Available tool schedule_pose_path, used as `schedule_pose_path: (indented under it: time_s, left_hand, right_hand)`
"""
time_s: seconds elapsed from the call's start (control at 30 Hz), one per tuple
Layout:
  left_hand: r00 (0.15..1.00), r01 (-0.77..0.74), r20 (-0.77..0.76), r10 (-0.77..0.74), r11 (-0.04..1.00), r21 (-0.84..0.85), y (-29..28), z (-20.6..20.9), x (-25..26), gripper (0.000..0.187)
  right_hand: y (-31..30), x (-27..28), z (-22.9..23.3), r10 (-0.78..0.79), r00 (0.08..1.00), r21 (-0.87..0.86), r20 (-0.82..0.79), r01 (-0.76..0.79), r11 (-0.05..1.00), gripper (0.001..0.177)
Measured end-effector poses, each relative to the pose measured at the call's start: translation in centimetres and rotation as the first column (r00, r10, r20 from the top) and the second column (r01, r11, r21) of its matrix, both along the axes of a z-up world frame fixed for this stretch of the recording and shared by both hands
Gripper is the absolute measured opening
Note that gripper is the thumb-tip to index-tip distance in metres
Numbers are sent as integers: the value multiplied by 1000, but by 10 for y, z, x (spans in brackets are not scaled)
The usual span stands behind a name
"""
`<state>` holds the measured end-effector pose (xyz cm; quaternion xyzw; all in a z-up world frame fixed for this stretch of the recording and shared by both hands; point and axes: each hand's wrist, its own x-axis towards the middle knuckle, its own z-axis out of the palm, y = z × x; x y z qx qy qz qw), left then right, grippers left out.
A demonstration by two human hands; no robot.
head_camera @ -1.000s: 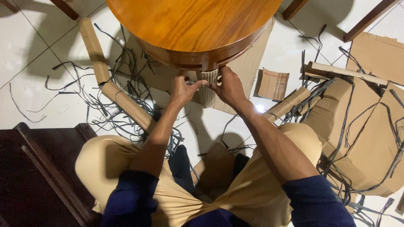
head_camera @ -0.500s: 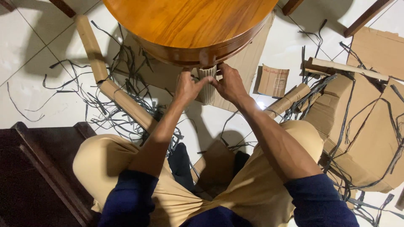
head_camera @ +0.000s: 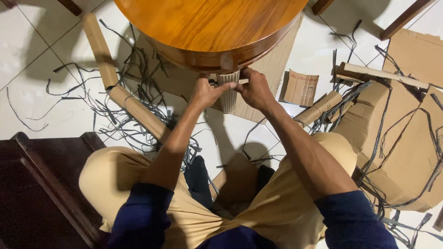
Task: Wrapping a wooden stool leg with cardboard and securing it with plastic ties for protection
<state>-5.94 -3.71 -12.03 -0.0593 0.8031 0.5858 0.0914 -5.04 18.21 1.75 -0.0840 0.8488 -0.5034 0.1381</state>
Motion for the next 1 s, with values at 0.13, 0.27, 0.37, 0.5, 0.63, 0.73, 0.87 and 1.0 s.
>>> schedule_pose_path:
  time_s: [0.13,0.27,0.37,0.5,0.63,0.73,0.87,1.0]
  left_hand:
    - [987,-56,-150,62,998,41,15,4,10,66]
    - [996,-77,30,83,984,-160,19,33,5,67]
    - [990,-47,118,71,980,-194,20,57,7,71]
    - [993,-8,115,20,994,-110,13,40,7,72]
    - [995,29,95,-18,994,-107,17,39,8,78]
    - [999,-4,36,9,991,-135,22,40,9,72]
    - [992,-40,-116,40,999,0,28,52,11,54]
    - [959,-137,-233,161,984,116,47,67,13,60]
  right_hand:
    - [2,-2,-8,-24,1000,-58,-14,23,998,32]
    - [-2,0,-14,-40,998,-39,-54,38,999,26]
    - [0,3,-19,-23,994,-7,-103,22,1000,22]
    - [-1,7,-11,-4,992,36,-125,9,999,16]
    - [-1,7,-16,15,988,90,-155,-1,996,14]
    - [-5,9,-7,35,985,171,-167,-6,985,13]
    - [-10,16,16,-75,971,-32,-226,70,997,17]
    - [-2,14,5,-107,972,-164,-210,73,984,23]
